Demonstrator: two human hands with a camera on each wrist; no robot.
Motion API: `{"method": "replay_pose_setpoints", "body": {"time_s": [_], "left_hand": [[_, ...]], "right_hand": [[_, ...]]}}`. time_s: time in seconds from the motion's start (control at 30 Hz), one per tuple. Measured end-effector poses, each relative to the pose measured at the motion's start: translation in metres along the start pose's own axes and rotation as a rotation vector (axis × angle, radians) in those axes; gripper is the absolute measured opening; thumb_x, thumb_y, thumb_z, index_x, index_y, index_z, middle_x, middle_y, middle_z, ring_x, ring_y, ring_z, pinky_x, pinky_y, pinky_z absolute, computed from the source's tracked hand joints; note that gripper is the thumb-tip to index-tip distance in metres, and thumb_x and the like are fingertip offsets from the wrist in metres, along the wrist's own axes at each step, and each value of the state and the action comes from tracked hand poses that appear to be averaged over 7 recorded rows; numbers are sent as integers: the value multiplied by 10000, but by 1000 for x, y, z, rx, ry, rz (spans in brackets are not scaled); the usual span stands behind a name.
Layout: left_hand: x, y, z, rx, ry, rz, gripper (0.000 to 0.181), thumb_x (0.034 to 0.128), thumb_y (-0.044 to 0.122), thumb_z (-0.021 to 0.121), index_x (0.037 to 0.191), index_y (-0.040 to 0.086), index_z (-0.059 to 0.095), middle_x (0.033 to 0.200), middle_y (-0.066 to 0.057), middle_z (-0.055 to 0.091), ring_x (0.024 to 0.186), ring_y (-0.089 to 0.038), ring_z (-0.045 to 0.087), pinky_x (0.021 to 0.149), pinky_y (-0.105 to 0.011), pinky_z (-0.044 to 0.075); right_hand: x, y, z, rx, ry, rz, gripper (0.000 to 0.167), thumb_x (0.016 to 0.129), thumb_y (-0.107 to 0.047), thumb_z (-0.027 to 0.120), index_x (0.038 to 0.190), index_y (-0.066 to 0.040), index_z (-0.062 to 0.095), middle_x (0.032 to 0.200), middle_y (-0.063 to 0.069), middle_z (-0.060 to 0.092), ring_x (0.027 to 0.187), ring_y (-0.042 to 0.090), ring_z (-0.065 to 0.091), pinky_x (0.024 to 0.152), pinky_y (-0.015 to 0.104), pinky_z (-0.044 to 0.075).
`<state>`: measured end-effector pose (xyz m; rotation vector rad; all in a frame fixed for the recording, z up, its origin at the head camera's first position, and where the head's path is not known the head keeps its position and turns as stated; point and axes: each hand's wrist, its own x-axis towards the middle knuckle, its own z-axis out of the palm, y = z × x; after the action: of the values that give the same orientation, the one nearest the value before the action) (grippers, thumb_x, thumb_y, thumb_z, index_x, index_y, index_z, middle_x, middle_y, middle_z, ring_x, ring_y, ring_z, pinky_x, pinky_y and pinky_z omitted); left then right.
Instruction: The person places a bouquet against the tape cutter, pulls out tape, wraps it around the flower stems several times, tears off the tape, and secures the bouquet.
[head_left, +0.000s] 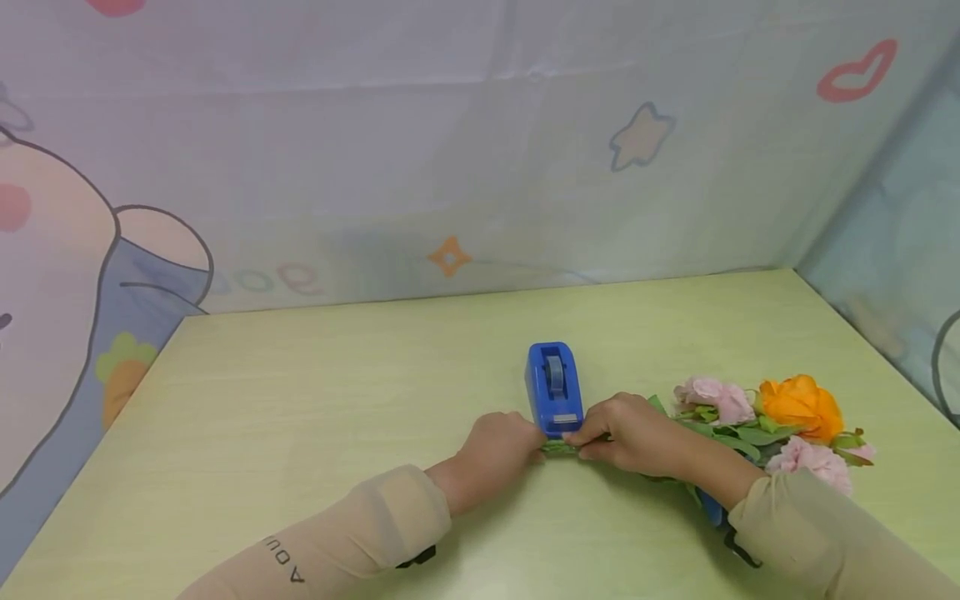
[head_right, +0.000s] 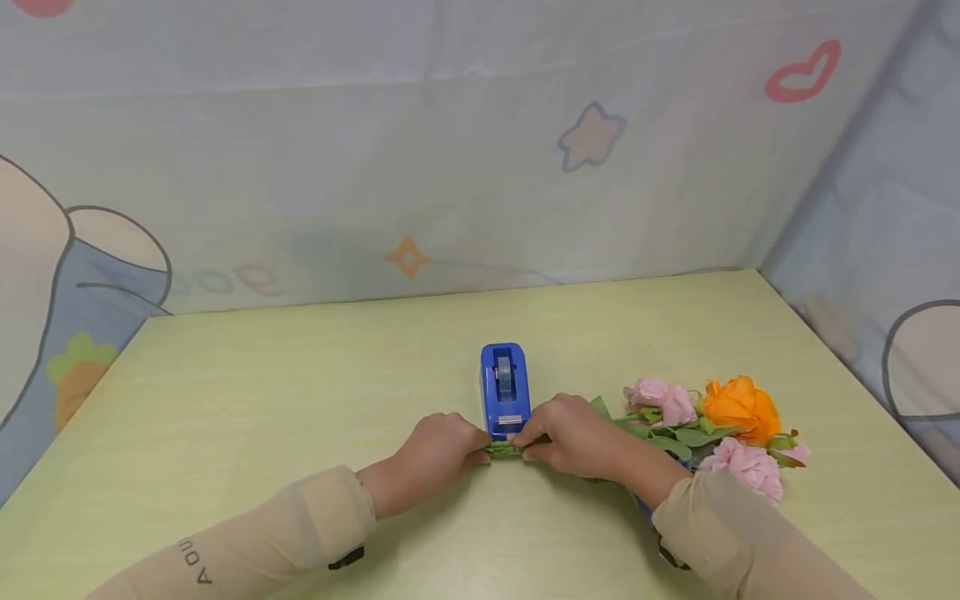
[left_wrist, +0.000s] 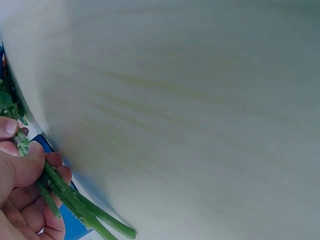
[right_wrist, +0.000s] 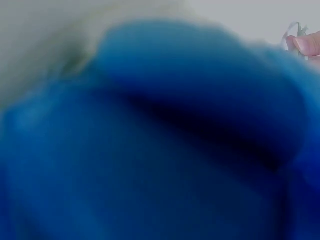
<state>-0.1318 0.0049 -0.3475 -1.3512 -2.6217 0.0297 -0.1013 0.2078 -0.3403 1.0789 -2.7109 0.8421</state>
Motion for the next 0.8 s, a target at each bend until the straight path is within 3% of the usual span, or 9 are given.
{"method": "replay_pose_setpoints", "body": {"time_s": [0.33,0.8], "left_hand": [[0,0,3,34,15,7,144,830,302,673,772,170,670,640,36,636,545,-77,536,501,-230,416],[-1,4,5,51,-12,-9,147,855,292,660,799,157,677,655,26,643,562,-81,553,516,-231,425]], "right_hand": [[2,0,-1,26,-31,9,152,745,-15,752,896,-5,740,816,42,703,713,109,652,575,206,492],[1,1,-1,41,-38,10,148,744,1,748,891,-10,742,814,31,696,726,110,645,587,218,495]]}}
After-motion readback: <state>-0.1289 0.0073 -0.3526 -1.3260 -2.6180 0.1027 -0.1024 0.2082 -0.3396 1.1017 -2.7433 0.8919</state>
